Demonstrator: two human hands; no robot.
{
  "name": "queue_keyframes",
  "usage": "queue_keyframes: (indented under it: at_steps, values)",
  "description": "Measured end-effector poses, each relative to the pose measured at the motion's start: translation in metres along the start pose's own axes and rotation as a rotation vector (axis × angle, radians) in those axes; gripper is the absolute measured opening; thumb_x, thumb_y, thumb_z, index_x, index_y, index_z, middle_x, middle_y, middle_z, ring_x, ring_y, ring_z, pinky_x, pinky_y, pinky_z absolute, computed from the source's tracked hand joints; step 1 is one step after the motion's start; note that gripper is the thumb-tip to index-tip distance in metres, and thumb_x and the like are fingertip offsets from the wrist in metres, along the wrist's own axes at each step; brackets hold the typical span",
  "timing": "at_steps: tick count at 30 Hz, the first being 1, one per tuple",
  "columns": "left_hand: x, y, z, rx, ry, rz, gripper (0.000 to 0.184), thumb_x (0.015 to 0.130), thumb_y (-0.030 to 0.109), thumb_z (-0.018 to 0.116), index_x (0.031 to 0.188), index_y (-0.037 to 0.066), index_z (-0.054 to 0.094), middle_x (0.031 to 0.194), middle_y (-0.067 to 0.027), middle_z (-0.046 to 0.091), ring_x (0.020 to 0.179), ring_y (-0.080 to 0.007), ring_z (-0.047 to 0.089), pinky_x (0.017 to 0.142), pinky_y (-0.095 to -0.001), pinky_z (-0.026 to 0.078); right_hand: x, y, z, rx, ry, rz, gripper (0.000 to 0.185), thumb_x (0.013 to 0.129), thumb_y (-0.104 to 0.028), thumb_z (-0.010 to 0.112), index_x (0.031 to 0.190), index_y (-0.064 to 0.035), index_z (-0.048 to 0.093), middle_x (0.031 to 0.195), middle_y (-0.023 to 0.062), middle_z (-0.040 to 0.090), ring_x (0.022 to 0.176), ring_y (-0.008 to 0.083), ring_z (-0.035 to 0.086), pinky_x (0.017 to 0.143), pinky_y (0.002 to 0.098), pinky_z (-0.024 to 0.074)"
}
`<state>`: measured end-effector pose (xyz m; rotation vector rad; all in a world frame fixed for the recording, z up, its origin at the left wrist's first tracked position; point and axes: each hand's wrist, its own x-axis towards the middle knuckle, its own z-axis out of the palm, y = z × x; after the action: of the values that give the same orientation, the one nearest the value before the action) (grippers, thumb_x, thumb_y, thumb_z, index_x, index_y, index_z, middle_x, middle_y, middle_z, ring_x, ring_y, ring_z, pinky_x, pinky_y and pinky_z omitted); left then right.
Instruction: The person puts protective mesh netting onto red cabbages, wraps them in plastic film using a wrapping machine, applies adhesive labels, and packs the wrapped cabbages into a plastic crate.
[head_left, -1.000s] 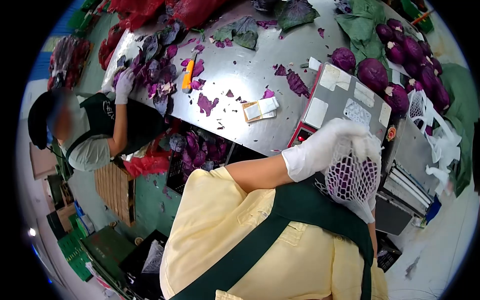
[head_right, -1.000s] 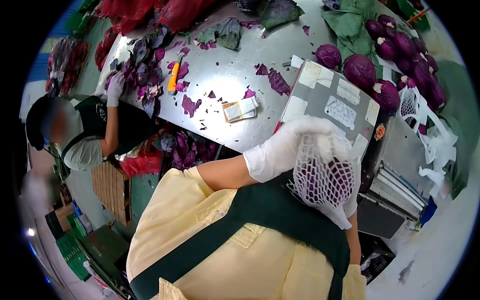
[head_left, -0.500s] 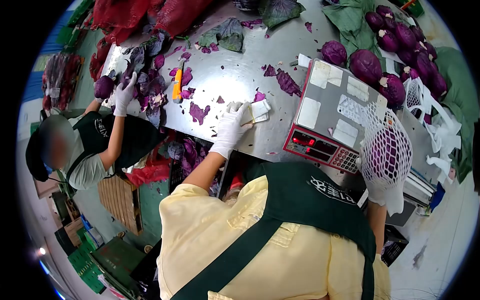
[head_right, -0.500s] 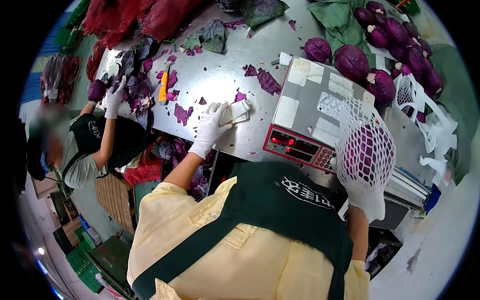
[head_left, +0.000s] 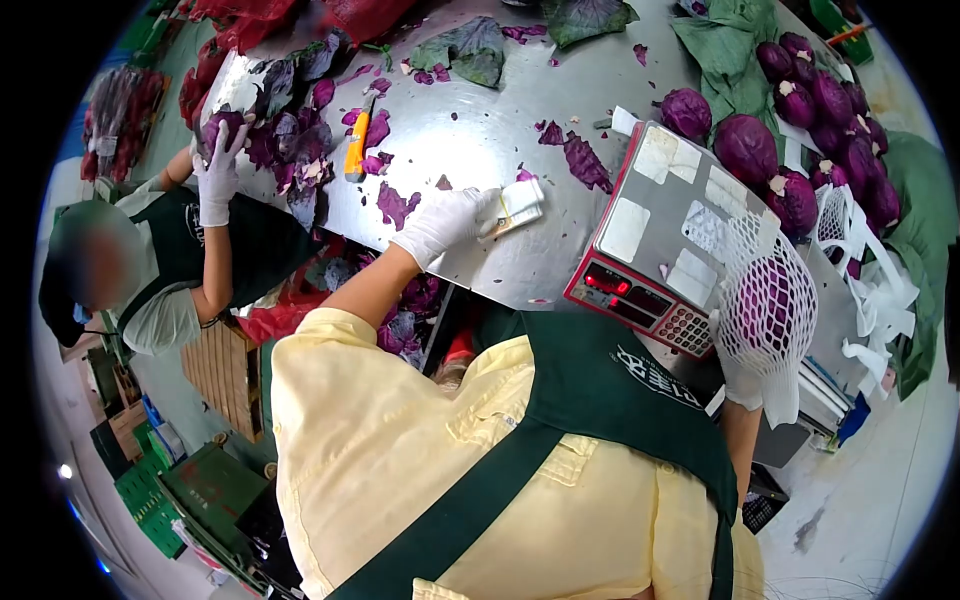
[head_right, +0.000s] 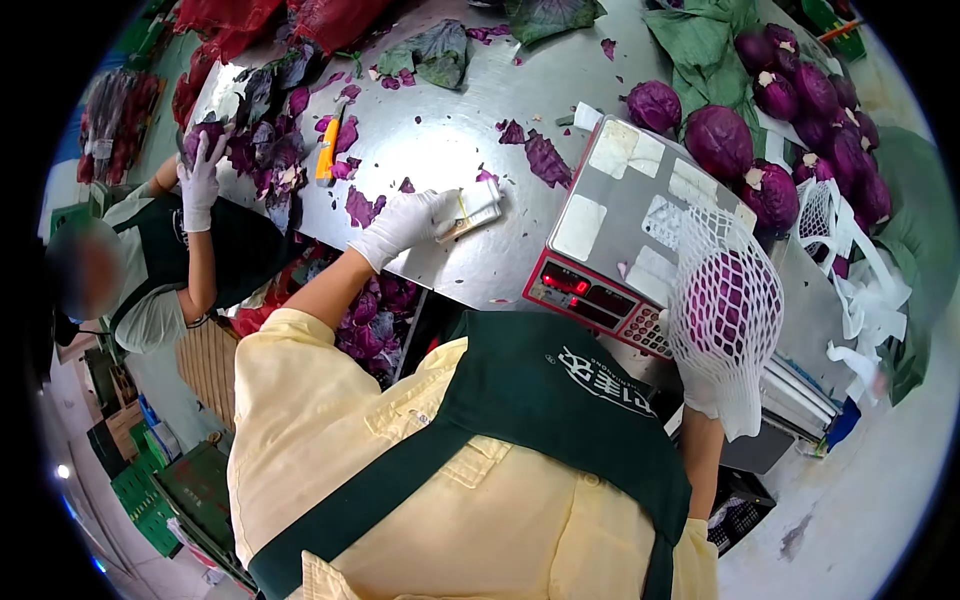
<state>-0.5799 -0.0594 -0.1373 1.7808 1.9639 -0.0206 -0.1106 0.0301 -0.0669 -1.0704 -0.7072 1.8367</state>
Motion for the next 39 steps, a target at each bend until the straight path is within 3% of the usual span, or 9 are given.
queue_keyframes:
  at_steps: [4,9,13,16,20,25,30,37,39]
  values:
    - [0.011,-0.017,0.007,0.021,-0.038,0.076,0.032,0.092,0.029,0.056,0.119,0.014,0.064,0.088,-0.0146,0.065,0.083,-0.0313,0.065,0.076,-0.0391,0.053,0.002,0.001,-0.003,-0.005,0.000,0.000,0.046,0.095,-0.042,0.048,0.128,-0.0105,0.056,0.124,0.0108,0.061,0.112,0.0240,0.058,0.099,0.0416,0.0431]
    - [0.006,-0.016,0.020,-0.347,0.213,0.066,0.015,0.082,0.021,0.068,0.095,0.013,0.070,0.092,-0.0108,0.063,0.084,-0.0279,0.062,0.074,-0.0392,0.050,0.007,0.003,-0.005,-0.009,-0.008,-0.009,0.047,0.094,-0.043,0.048,0.128,-0.0108,0.056,0.125,0.0114,0.060,0.113,0.0243,0.057,0.100,0.0425,0.0425]
    - [0.000,0.014,0.001,-0.196,0.348,0.134,0.017,0.073,0.026,0.078,0.078,0.012,0.071,0.097,-0.0094,0.064,0.093,-0.0286,0.060,0.081,-0.0374,0.048,0.019,0.002,-0.008,-0.024,-0.016,-0.042,0.048,0.094,-0.044,0.048,0.128,-0.0112,0.056,0.126,0.0118,0.060,0.114,0.0245,0.057,0.101,0.0431,0.0420]
    - [0.004,0.027,0.009,-0.346,0.548,0.243,0.020,0.079,0.023,0.074,0.090,0.006,0.070,0.123,-0.0169,0.058,0.109,-0.0296,0.057,0.089,-0.0355,0.047,0.033,-0.006,-0.012,-0.066,-0.029,-0.090,0.048,0.094,-0.044,0.048,0.128,-0.0114,0.056,0.126,0.0122,0.060,0.115,0.0247,0.057,0.102,0.0436,0.0417]
    - [0.009,0.050,0.023,-1.101,0.306,0.035,0.027,0.090,0.015,0.064,0.113,0.001,0.063,0.121,-0.0133,0.055,0.110,-0.0222,0.056,0.095,-0.0305,0.045,0.081,-0.034,-0.016,-0.183,-0.084,-0.161,0.049,0.093,-0.045,0.048,0.128,-0.0117,0.056,0.127,0.0127,0.059,0.116,0.0249,0.056,0.103,0.0443,0.0412]
    - [-0.004,0.078,-0.013,-0.948,0.483,0.215,0.021,0.084,0.007,0.067,0.104,0.002,0.066,0.120,-0.0141,0.057,0.109,-0.0239,0.057,0.092,-0.0320,0.046,0.157,-0.091,0.019,-0.178,-0.127,-0.145,0.054,0.093,-0.049,0.043,0.130,-0.0111,0.054,0.128,0.0128,0.059,0.118,0.0265,0.055,0.104,0.0455,0.0398]
    - [-0.023,0.095,-0.046,-0.743,0.733,0.327,0.018,0.075,0.004,0.075,0.091,0.005,0.067,0.114,-0.0130,0.063,0.104,-0.0264,0.062,0.086,-0.0337,0.051,0.229,-0.138,0.031,-0.013,-0.079,0.045,0.050,0.093,-0.045,0.038,0.119,-0.0097,0.062,0.115,0.0106,0.066,0.104,0.0299,0.063,0.090,0.0467,0.0515]
    - [-0.024,0.096,-0.058,-0.581,0.961,0.417,0.025,0.065,-0.001,0.077,0.085,0.006,0.064,0.110,-0.0092,0.064,0.102,-0.0281,0.062,0.084,-0.0352,0.052,0.296,-0.139,-0.014,-1.019,0.660,-0.701,0.053,0.087,-0.040,0.065,0.113,0.0064,0.061,0.110,0.0172,0.067,0.101,0.0222,0.063,0.090,0.0315,0.0463]
    - [-0.021,0.100,-0.064,-0.561,0.990,0.422,0.026,0.064,-0.001,0.078,0.085,0.006,0.064,0.110,-0.0094,0.064,0.101,-0.0291,0.063,0.083,-0.0360,0.052,0.302,-0.145,-0.007,-1.048,0.565,-0.699,0.056,0.086,-0.042,0.066,0.114,0.0068,0.061,0.111,0.0174,0.067,0.102,0.0233,0.062,0.092,0.0317,0.0451]
